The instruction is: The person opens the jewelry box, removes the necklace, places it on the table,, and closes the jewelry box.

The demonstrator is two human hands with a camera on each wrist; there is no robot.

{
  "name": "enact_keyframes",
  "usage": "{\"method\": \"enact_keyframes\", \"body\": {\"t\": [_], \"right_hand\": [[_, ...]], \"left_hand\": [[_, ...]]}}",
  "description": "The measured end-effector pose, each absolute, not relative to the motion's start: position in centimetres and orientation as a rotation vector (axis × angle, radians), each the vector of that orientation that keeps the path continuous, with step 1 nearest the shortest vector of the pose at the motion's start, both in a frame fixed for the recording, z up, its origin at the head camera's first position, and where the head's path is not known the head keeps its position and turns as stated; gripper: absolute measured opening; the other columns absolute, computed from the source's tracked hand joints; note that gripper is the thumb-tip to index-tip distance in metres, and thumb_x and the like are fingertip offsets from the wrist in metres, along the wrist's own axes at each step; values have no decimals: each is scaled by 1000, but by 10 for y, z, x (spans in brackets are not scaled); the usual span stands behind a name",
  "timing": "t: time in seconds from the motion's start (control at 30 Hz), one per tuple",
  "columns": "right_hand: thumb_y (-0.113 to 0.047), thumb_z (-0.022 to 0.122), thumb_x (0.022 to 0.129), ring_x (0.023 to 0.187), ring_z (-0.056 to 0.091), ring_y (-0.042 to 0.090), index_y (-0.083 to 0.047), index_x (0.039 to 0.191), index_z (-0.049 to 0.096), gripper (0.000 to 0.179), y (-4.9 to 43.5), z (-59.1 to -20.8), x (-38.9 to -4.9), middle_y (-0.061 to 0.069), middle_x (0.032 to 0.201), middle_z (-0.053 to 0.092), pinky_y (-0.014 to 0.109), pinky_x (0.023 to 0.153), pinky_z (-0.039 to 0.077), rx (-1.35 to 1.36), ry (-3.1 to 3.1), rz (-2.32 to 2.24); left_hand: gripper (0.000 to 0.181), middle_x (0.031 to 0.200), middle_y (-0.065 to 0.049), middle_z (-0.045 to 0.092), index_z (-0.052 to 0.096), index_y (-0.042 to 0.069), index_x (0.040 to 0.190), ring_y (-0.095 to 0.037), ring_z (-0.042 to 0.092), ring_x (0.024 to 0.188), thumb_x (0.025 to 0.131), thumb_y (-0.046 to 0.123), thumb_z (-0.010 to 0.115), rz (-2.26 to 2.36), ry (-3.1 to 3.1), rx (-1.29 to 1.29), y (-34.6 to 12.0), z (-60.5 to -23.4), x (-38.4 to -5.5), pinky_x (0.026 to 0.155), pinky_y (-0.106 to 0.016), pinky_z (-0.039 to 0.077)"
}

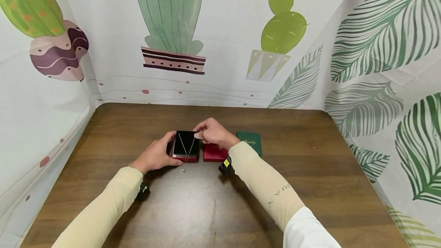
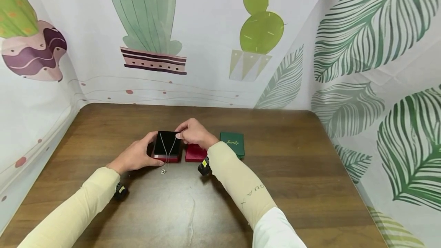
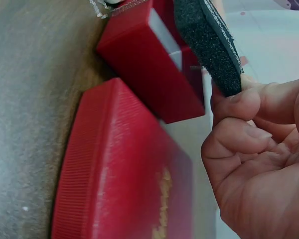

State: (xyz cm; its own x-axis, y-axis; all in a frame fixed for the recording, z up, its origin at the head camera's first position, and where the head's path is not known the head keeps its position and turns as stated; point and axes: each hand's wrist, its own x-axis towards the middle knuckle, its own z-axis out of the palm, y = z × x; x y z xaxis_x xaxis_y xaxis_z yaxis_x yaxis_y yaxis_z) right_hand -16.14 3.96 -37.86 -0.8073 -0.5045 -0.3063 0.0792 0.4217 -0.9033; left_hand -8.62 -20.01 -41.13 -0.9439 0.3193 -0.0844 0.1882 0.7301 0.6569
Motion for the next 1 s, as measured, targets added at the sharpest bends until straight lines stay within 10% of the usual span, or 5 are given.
{"method": "enact_keyframes", "body": {"t": [0.2,0.43,0.63,0.83,1.0], "right_hand": [[-6,68,99,61,52,13,3,120,73,24,43,-365,-160,4,71,62,27,64,51,-367,2153,-1405],[-5,68,98,59,53,13,4,118,73,22,49,-357,-158,5,72,63,29,65,54,-402,2189,-1427],[-5,68,98,57,53,12,5,118,73,23,54,-352,-156,9,74,64,35,70,57,-406,2193,-1428],[-5,69,98,59,53,14,5,119,73,24,55,-344,-154,14,78,66,32,65,54,-427,2190,-1444],[-6,70,98,62,55,16,3,119,73,23,55,-340,-151,8,77,65,38,69,57,-442,2207,-1444]], "left_hand": [[111,139,-19,61,34,5,156,-36,60,124,70,31,98,1060,2695,439,-199,-408,-87,107,-55,49],[126,169,-27,24,20,2,164,-53,6,159,70,36,97,1052,2590,463,-205,-389,-85,124,-73,19],[103,170,-26,24,31,4,162,-49,24,157,87,56,79,1080,2586,350,-209,-373,-79,122,-69,29],[62,144,-22,63,53,-2,147,-38,63,132,104,42,63,1484,2550,146,-197,-362,-72,112,-54,50],[57,145,-32,58,46,-12,148,-21,73,109,107,25,59,1745,2279,2,-183,-359,-69,100,-40,60]]}}
